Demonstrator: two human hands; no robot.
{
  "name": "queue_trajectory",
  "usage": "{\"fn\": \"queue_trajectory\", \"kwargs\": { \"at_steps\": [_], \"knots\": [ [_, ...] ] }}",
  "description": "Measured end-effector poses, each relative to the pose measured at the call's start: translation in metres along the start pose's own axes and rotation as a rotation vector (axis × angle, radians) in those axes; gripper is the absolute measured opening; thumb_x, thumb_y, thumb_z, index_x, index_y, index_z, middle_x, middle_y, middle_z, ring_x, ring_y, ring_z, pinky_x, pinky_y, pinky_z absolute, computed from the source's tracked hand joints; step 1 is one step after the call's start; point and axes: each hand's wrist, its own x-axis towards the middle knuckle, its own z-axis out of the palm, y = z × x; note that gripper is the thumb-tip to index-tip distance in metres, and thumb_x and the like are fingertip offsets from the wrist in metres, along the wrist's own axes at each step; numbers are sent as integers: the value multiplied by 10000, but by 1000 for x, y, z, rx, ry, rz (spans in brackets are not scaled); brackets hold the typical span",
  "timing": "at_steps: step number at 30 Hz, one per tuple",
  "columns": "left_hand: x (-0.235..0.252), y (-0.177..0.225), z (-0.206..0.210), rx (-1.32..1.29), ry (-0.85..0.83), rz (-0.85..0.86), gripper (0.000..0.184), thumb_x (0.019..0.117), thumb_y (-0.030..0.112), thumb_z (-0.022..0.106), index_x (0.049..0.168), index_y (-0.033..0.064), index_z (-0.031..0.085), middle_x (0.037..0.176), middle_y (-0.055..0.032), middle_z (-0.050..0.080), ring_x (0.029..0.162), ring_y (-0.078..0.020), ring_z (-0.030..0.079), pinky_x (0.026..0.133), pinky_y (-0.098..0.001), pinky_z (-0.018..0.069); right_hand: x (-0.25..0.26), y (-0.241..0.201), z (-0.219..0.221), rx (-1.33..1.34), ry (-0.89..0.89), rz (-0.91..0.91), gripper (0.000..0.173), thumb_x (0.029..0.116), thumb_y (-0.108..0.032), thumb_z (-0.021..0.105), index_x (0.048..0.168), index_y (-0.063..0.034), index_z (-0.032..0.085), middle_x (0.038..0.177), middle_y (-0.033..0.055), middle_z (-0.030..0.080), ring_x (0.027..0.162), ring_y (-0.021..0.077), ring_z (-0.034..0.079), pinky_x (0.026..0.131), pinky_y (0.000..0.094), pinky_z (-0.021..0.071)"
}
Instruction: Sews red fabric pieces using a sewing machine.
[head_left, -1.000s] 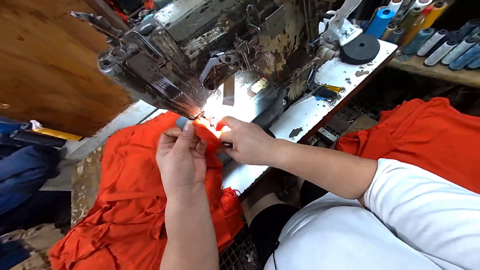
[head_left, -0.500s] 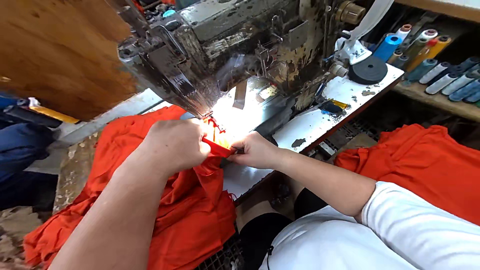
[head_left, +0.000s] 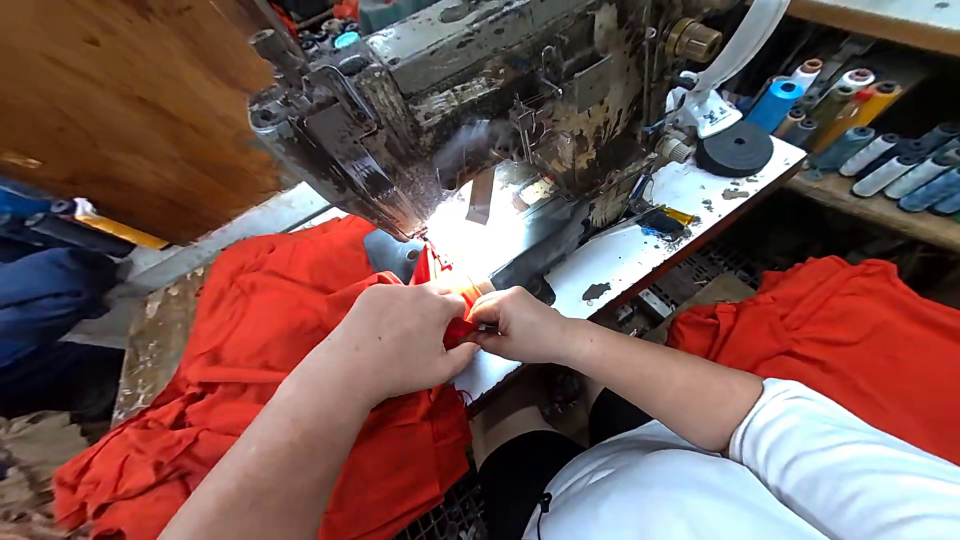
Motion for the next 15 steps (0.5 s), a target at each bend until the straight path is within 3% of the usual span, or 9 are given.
{"fn": "queue_trajectory", "kwargs": {
  "at_steps": [5,9,11,15],
  "knots": [
    [-1,5,0,15,-12,0,360,862,559,618,793,216,704,749,33,640,648,-172,652,520,-445,508,-1,-1,-1,-1,-1,-22,218,982,-175,641,926,10,740,893,116,716,861,184,680,792,379,546],
    [-6,2,-2,32,129,-11,352,875,512,583,764,198,696,707,22,625,634,-185,653,504,-440,496,4,0,-2,13,71,-61,222,981,-177,658,910,11,751,856,109,717,811,167,680,759,357,553],
    [-7,-3,-3,40,234,3,335,883,471,593,771,178,710,729,0,638,721,-226,660,605,-479,514,7,-3,-6,21,73,-48,210,988,-158,640,917,3,754,824,95,717,754,143,672,716,338,551],
    [-6,-4,9,8,367,-25,234,822,379,737,785,149,715,837,-38,695,991,-297,662,962,-570,442,7,-3,-11,-5,88,-35,225,1003,-177,640,893,-7,739,778,79,694,722,142,655,692,350,543]
  ]
}}
